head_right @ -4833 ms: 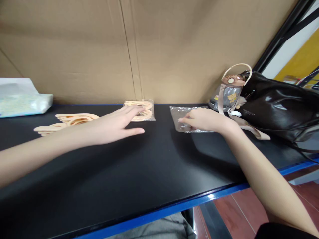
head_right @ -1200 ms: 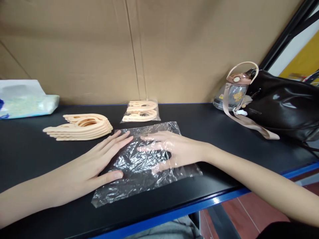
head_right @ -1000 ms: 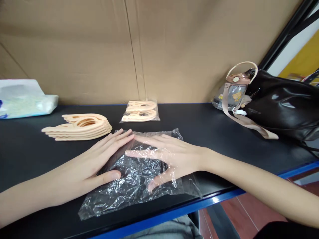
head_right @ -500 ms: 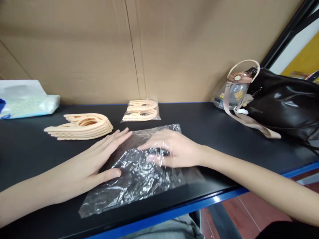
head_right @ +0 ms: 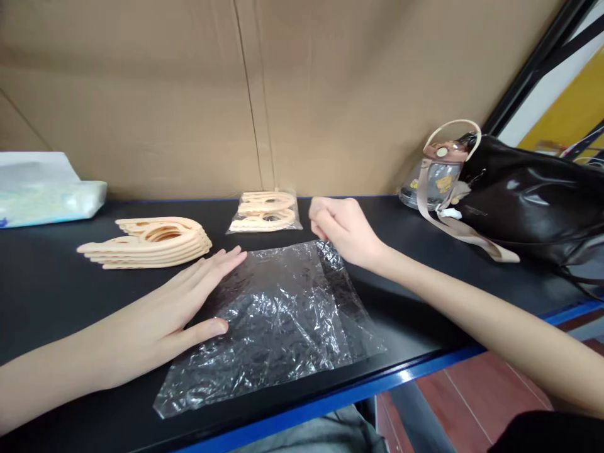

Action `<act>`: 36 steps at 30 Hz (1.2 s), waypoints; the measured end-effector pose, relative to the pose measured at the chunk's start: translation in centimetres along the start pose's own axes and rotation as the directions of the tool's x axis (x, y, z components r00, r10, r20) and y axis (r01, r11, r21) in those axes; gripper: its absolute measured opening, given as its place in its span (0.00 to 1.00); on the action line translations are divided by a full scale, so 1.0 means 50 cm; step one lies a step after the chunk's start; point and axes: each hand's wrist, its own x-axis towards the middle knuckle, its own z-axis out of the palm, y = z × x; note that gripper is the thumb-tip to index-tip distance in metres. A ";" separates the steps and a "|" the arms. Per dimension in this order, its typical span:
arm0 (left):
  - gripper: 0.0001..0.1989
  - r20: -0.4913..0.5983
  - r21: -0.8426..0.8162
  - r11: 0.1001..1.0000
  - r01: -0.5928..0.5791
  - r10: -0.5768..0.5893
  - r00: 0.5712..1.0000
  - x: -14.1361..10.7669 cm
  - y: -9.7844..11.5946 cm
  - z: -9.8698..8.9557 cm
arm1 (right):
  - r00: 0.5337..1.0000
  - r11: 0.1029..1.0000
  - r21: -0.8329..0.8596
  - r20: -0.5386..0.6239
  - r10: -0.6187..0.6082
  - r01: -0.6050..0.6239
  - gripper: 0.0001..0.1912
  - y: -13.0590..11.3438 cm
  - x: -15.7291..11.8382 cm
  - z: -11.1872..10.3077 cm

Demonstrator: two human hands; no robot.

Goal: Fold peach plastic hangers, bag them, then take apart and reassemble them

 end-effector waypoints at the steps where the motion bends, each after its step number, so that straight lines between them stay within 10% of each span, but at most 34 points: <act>1: 0.36 0.003 0.003 1.000 -0.001 0.001 1.000 0.000 0.000 0.000 | 0.997 0.999 -0.036 0.064 -0.035 0.037 0.20 -0.008 0.015 0.009; 6: 0.37 0.011 0.019 0.999 -0.044 0.043 0.999 0.001 -0.010 0.002 | 0.956 0.979 -0.097 0.251 -0.152 0.181 0.09 -0.058 0.121 0.092; 14: 0.37 -0.008 0.047 0.997 -0.056 0.056 0.998 -0.003 -0.011 0.005 | 0.814 0.952 -0.190 0.574 -0.090 0.239 0.44 -0.121 0.244 0.250; 21: 0.39 0.022 0.047 0.998 -0.040 0.039 0.999 -0.002 -0.010 0.005 | 0.811 0.924 -0.267 0.581 -0.072 0.273 0.51 -0.150 0.269 0.282; 28: 0.37 0.043 0.038 0.995 -0.091 0.089 0.995 0.001 -0.025 0.004 | 0.835 0.918 -0.233 0.528 -0.158 0.321 0.44 -0.146 0.266 0.256; 36: 0.37 0.018 0.073 0.996 -0.043 0.041 0.999 0.000 -0.032 0.008 | 0.918 0.912 -0.313 0.372 -0.139 0.265 0.41 -0.065 0.179 0.069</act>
